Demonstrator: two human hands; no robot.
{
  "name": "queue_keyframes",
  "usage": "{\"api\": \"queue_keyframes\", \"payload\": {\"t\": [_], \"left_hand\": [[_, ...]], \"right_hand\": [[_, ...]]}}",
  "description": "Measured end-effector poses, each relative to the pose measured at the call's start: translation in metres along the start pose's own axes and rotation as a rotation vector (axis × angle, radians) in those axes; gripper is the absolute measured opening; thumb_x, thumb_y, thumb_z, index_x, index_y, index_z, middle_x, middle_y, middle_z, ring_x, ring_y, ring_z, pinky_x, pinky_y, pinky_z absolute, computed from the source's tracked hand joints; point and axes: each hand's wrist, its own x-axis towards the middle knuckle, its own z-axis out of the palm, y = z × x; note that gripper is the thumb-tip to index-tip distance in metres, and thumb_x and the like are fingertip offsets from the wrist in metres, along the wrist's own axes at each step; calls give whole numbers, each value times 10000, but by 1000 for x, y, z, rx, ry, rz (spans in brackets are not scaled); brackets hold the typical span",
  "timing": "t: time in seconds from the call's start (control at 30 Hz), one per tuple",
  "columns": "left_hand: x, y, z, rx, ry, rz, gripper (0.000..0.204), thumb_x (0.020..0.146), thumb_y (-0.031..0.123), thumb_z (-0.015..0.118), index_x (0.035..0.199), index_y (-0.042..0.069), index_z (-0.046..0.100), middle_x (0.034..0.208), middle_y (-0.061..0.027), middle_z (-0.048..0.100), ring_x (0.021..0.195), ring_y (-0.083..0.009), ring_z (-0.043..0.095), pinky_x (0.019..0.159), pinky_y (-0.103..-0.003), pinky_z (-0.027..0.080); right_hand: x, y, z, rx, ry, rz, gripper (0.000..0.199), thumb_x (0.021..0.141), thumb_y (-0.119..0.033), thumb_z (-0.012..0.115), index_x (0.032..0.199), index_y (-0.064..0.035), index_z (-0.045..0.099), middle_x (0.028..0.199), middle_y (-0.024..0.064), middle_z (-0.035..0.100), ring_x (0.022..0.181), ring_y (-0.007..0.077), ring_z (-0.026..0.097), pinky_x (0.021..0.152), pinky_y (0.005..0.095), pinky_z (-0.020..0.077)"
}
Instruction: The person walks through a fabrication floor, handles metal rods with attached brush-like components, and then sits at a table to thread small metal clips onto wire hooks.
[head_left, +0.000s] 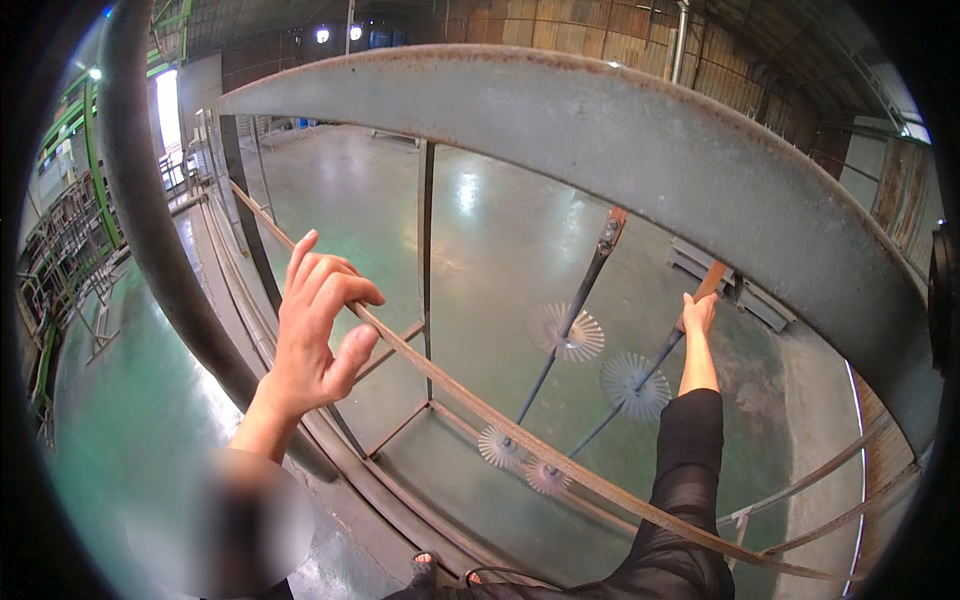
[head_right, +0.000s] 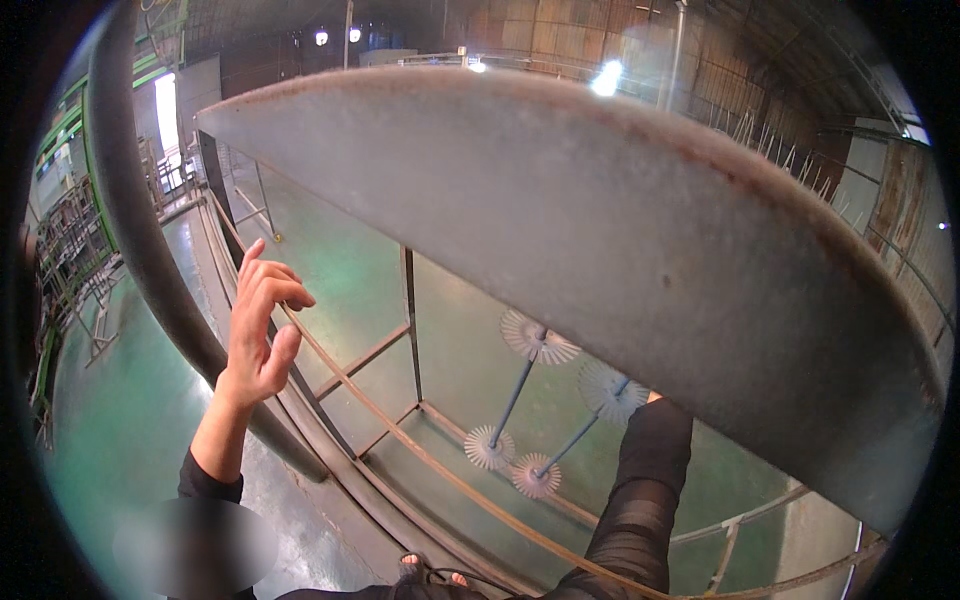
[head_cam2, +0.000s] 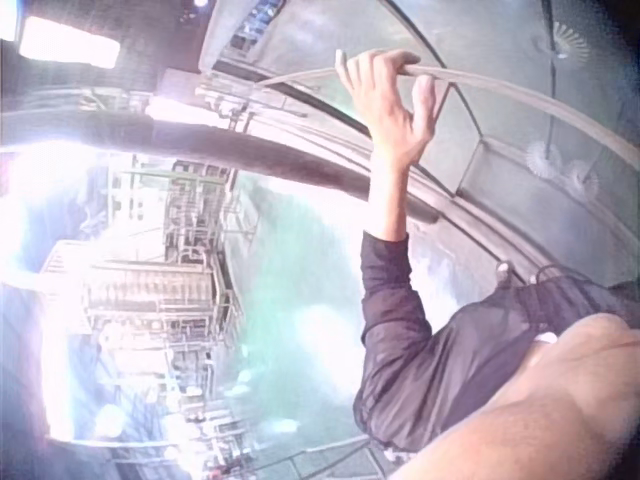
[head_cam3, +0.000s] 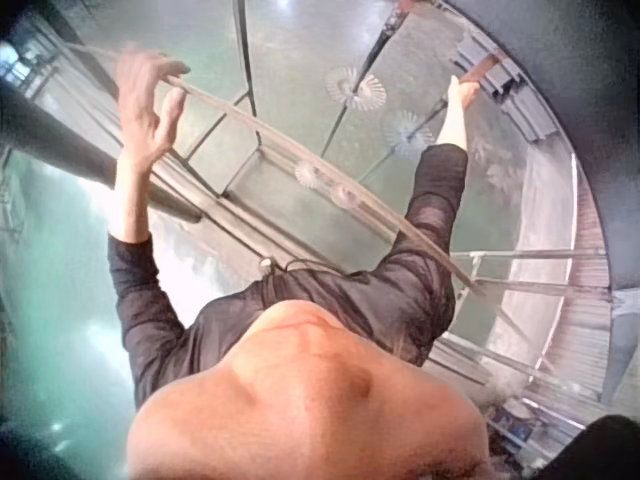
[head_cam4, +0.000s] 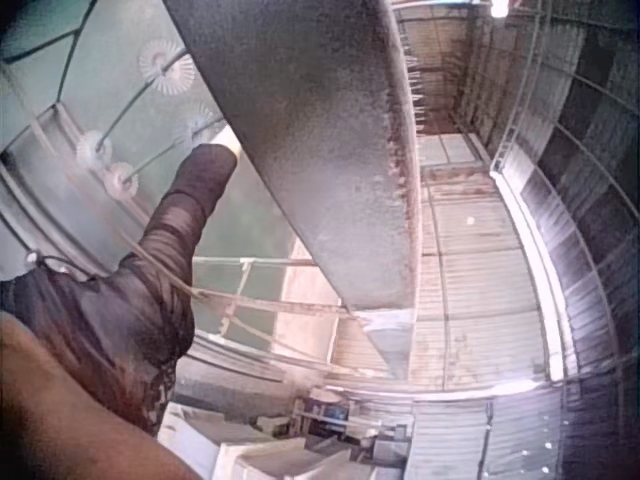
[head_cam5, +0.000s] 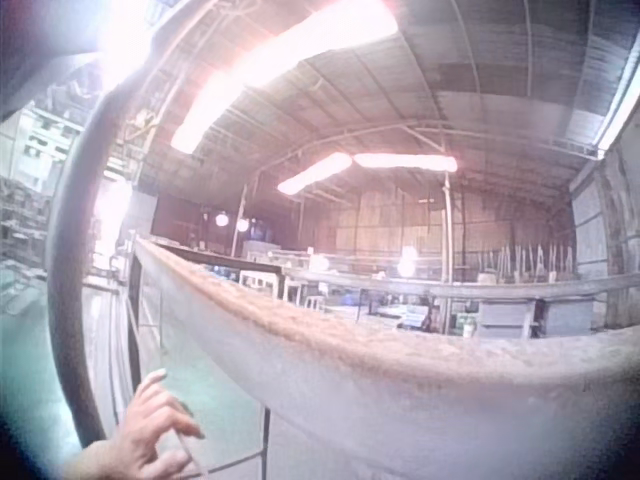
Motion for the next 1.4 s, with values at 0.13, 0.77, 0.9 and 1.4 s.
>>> {"api": "queue_keyframes", "payload": {"t": [0.13,0.77,0.9,1.4], "left_hand": [[1,2,2,-2,-8,2,321,807,357,435,810,47,520,744,-76,469,772,-226,472,1008,-498,188],[-29,-5,2,40,172,-5,511,794,257,548,1223,44,370,1279,-158,368,1285,-323,226,1042,-453,140],[-144,-3,52,-64,602,-464,429,801,21,460,1215,9,348,1252,-149,380,1239,-301,299,1030,-407,203],[-187,50,236,-695,-267,-857,641,739,260,664,1241,24,342,1176,-204,481,1106,-302,474,917,-379,382]], "right_hand": [[16,-24,-27,-11,-15,5,547,713,-260,680,1067,63,414,1028,271,545,980,380,539,819,428,430],[-134,3,22,-40,-351,-110,520,732,-229,666,1083,50,404,965,248,574,912,383,564,779,424,447],[-172,-14,17,172,-494,-227,502,728,-212,662,1074,44,404,910,239,588,861,384,580,737,424,450],[-306,-197,-50,462,-921,-664,383,754,-158,643,1031,-7,425,751,66,558,682,148,571,604,306,475]]}}
